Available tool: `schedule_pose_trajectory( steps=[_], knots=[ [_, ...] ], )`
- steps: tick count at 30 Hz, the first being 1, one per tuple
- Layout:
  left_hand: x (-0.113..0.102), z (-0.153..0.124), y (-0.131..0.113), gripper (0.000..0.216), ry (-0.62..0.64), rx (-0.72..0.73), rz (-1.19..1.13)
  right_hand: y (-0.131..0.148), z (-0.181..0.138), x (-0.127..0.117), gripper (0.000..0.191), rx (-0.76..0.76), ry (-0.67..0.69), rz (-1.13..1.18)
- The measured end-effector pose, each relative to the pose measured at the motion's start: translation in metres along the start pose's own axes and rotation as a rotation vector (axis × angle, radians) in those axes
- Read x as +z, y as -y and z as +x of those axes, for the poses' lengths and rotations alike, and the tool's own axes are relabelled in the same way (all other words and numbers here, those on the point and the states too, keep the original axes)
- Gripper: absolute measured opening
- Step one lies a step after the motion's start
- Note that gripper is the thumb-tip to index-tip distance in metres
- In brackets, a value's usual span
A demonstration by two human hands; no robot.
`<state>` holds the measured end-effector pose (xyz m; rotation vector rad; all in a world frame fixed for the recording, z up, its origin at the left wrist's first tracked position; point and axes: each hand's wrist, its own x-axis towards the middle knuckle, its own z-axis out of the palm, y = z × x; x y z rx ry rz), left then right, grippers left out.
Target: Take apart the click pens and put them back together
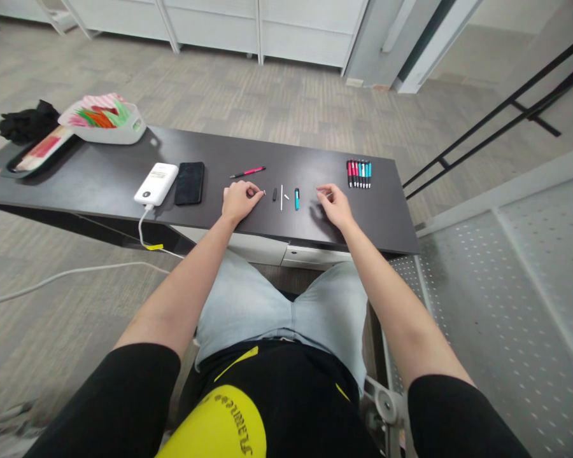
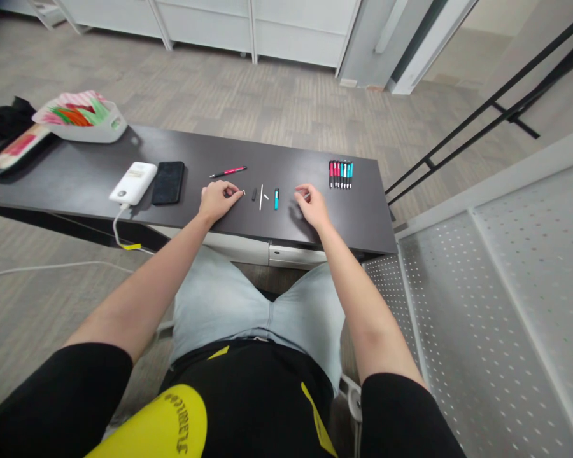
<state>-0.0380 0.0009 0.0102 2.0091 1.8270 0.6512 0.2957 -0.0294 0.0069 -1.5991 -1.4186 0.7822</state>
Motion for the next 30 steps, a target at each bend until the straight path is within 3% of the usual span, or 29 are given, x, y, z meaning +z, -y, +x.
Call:
schedule_pose_trajectory(
  steps=[4,16,24,30],
  knots=[
    [-0.001,0.000,-0.002,0.014,0.030,-0.007,0.037,-0.003,-0.012,-0.015,0.007,-0.030,0.049,-0.134],
    [0.000,-0.002,-0.002,0.021,0.025,0.021,0.047,-0.005,-0.016,-0.008,0.015,-0.146,0.158,-0.411],
    [0.006,-0.003,0.002,0.027,-0.029,0.049,0.004,0.001,-0.024,-0.004,0.055,-0.310,0.233,-0.676],
    [0.011,-0.011,-0.009,0.022,-0.062,0.152,-0.032,0.006,-0.021,0.003,0.057,-0.466,0.361,-0.788]
  ],
)
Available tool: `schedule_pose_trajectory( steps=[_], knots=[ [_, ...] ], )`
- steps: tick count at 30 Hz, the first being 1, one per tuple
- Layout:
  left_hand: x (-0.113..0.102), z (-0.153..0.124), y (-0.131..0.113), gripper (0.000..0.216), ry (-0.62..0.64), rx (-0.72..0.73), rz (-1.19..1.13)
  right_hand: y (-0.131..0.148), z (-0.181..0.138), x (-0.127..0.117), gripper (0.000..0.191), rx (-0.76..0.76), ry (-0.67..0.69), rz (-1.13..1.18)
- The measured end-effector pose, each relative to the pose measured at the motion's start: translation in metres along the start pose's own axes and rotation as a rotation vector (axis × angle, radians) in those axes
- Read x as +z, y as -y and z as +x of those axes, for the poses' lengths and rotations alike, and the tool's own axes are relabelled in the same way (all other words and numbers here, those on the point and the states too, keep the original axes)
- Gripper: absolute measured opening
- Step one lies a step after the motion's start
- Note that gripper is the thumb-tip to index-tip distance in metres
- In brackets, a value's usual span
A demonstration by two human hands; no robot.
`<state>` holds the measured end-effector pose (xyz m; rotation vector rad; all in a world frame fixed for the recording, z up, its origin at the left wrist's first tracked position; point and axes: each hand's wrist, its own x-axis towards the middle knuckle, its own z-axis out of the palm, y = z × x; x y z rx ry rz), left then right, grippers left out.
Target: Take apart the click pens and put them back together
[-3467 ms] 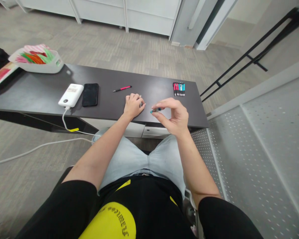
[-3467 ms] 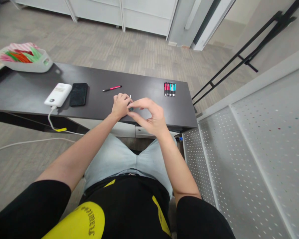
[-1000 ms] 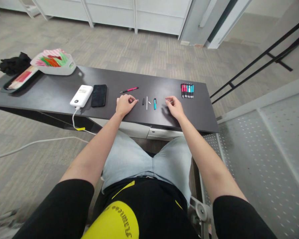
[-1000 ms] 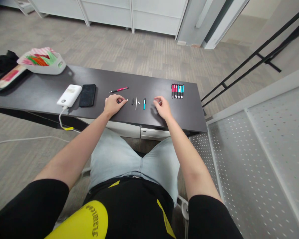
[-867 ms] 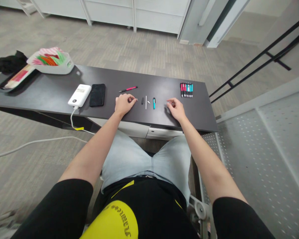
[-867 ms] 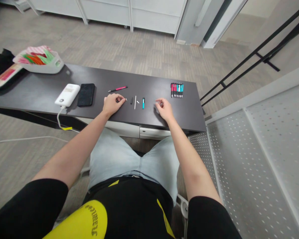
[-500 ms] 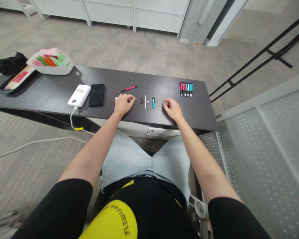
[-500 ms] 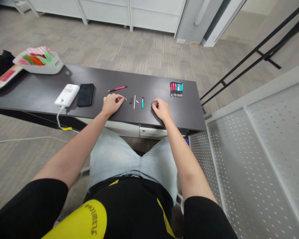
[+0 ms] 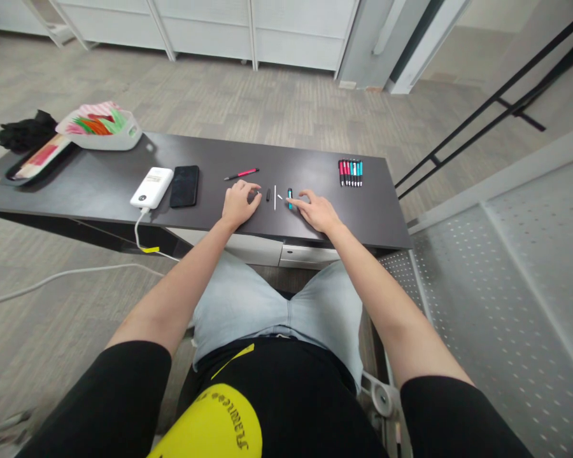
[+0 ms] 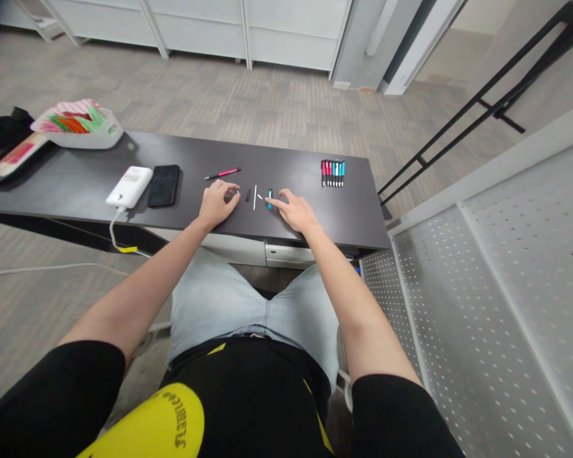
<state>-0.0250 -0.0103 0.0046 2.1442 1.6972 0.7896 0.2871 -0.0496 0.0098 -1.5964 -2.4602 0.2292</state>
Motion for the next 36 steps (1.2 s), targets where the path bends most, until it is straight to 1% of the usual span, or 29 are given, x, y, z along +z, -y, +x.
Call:
schedule_pose_trajectory(
  steps=[3,8,11,14,18,19,22,26,29,32,36],
  knots=[
    [0.004,0.006,-0.017,0.022,0.027,0.047,0.018,-0.001,0.003,0.001,0.050,0.006,-0.004,0.018],
    [0.007,0.029,-0.042,0.018,0.166,0.163,0.077,-0.004,0.005,0.003,0.048,0.039,-0.032,0.072],
    [0.006,0.040,-0.049,0.014,0.264,0.199,0.161,-0.004,0.004,0.002,0.043,0.064,-0.041,0.076],
    [0.006,0.044,-0.053,0.011,0.315,0.183,0.212,-0.003,0.001,0.000,0.039,0.103,-0.083,0.114],
    [0.010,0.046,-0.058,0.016,0.299,0.157,0.177,0.002,-0.002,-0.001,0.051,0.210,-0.141,0.122],
    [0.011,0.045,-0.059,0.019,0.285,0.154,0.152,0.003,-0.003,-0.001,0.050,0.246,-0.143,0.108],
    [0.014,0.041,-0.060,0.024,0.248,0.163,0.080,0.004,-0.001,0.000,0.039,0.321,-0.140,0.094],
    [0.015,0.032,-0.058,0.015,0.213,0.202,0.042,0.003,0.001,0.001,0.035,0.329,-0.139,0.108],
    [0.016,0.027,-0.059,0.009,0.184,0.168,0.037,0.002,0.001,0.002,0.035,0.322,-0.150,0.107],
    [0.020,0.026,-0.064,0.004,0.193,0.151,0.019,0.001,0.002,0.002,0.035,0.320,-0.158,0.108],
    [0.030,0.028,-0.073,0.016,0.221,0.166,0.033,0.001,0.002,0.002,0.033,0.340,-0.142,0.100]
  ],
)
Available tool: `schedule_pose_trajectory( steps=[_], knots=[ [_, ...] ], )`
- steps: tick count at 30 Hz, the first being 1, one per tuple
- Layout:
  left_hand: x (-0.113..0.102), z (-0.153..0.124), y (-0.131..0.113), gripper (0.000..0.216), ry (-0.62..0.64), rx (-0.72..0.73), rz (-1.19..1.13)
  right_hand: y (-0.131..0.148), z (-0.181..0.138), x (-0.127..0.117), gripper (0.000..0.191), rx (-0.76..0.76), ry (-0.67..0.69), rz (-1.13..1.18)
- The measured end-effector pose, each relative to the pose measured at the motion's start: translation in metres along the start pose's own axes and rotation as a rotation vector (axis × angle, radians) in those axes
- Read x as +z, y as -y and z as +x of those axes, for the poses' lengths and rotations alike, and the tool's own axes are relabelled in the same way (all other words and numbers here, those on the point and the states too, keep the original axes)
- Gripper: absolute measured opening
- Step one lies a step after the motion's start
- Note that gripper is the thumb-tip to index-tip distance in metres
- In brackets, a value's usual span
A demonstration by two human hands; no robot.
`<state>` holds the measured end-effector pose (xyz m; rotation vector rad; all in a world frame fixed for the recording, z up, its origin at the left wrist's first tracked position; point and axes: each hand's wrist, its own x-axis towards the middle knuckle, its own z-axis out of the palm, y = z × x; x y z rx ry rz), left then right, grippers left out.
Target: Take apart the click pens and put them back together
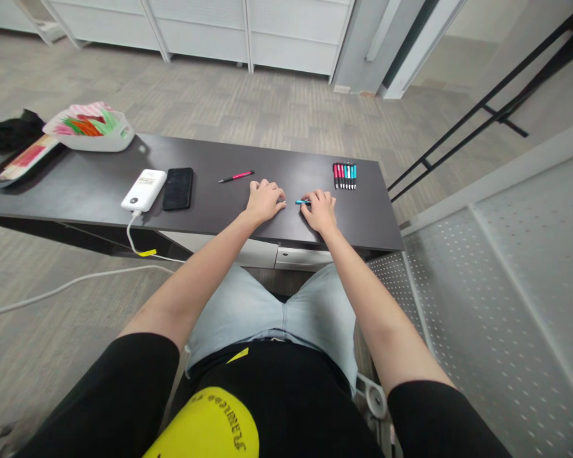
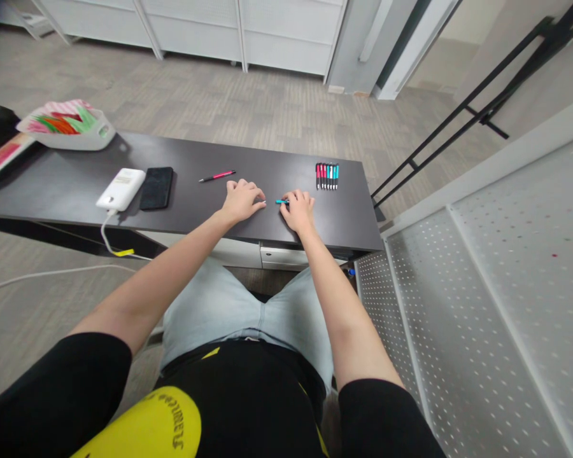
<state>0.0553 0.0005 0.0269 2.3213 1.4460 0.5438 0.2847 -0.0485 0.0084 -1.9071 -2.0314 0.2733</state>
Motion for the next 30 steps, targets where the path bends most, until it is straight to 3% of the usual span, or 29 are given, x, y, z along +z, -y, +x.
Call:
schedule_pose_trajectory(
  steps=[6,11,16,23,30],
  knots=[
    [0.012,0.003,-0.002,0.024,-0.029,-0.015,-0.002,-0.002,0.002,-0.002,0.026,-0.023,0.024,0.016],
    [0.009,-0.011,-0.007,0.012,-0.053,-0.097,-0.350,-0.007,0.003,-0.001,0.032,-0.037,0.014,0.094],
    [0.002,-0.031,-0.008,0.017,-0.104,-0.142,-0.616,-0.008,0.004,-0.003,0.038,-0.041,-0.004,0.145],
    [-0.010,-0.038,-0.009,0.012,-0.195,-0.182,-0.607,-0.001,-0.003,-0.004,0.025,-0.032,-0.050,0.368],
    [-0.010,-0.036,-0.013,0.014,-0.202,-0.085,-0.554,0.005,-0.015,0.000,0.023,-0.106,-0.053,0.419]
  ],
)
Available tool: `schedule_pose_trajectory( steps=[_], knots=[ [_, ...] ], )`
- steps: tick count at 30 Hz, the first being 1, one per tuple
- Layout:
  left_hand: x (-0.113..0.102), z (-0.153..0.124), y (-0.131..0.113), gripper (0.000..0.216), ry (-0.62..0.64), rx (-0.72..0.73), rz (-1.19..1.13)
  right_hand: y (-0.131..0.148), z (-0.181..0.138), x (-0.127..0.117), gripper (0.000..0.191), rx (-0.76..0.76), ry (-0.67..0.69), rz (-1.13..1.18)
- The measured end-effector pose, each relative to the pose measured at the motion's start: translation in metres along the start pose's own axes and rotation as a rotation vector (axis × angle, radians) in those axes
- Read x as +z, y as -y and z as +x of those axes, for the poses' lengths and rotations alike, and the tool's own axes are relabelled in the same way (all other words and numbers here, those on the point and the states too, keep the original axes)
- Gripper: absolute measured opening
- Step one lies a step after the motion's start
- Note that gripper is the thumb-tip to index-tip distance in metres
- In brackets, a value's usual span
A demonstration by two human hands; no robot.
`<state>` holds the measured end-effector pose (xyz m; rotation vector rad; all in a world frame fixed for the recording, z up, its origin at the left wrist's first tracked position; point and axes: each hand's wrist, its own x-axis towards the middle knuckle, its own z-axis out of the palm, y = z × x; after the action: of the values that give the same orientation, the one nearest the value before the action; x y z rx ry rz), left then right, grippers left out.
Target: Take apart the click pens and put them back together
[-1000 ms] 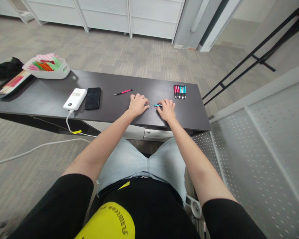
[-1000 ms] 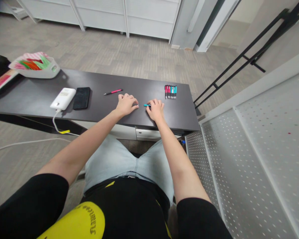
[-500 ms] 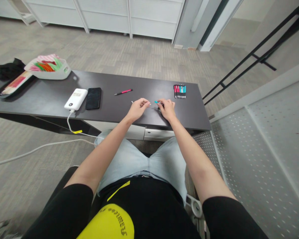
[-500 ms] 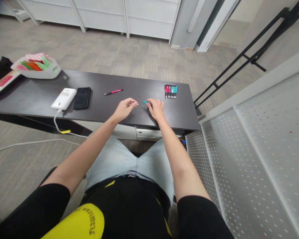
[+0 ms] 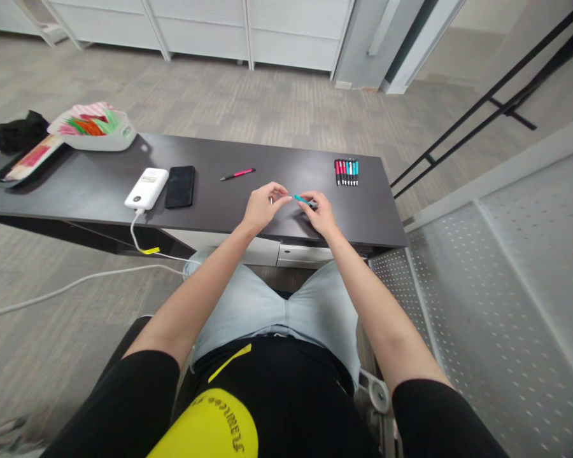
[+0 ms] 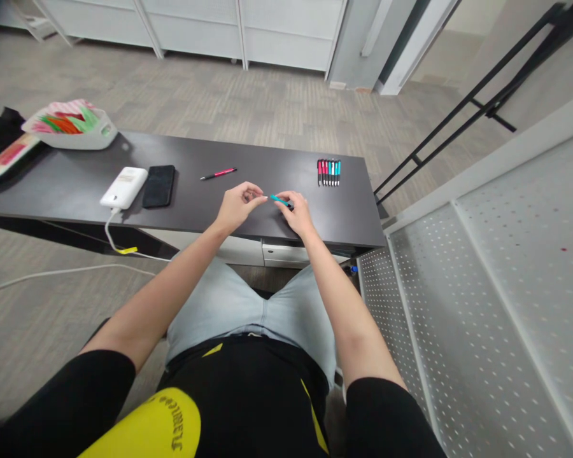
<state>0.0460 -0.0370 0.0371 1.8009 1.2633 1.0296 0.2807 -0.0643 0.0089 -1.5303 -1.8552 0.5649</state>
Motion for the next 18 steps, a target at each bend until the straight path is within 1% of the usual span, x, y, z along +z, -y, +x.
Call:
schedule_pose_trajectory(
  steps=[4,7,11,15,18],
  knots=[
    [0.003,0.004,-0.007,0.016,0.064,0.078,0.089,0.004,-0.003,-0.004,0.027,-0.032,0.049,-0.056],
    [0.003,0.006,-0.013,0.016,0.117,0.128,0.223,0.006,-0.004,-0.005,0.026,-0.016,0.055,-0.065],
    [-0.003,0.006,-0.019,0.012,0.142,0.156,0.383,0.008,-0.005,-0.005,0.029,0.017,0.059,-0.080],
    [-0.011,0.007,-0.020,0.010,0.178,0.196,0.458,0.010,-0.005,-0.006,0.033,0.062,0.088,-0.114],
    [-0.014,0.008,-0.019,0.010,0.196,0.231,0.499,0.010,-0.006,-0.007,0.033,0.039,0.072,-0.093]
  ],
)
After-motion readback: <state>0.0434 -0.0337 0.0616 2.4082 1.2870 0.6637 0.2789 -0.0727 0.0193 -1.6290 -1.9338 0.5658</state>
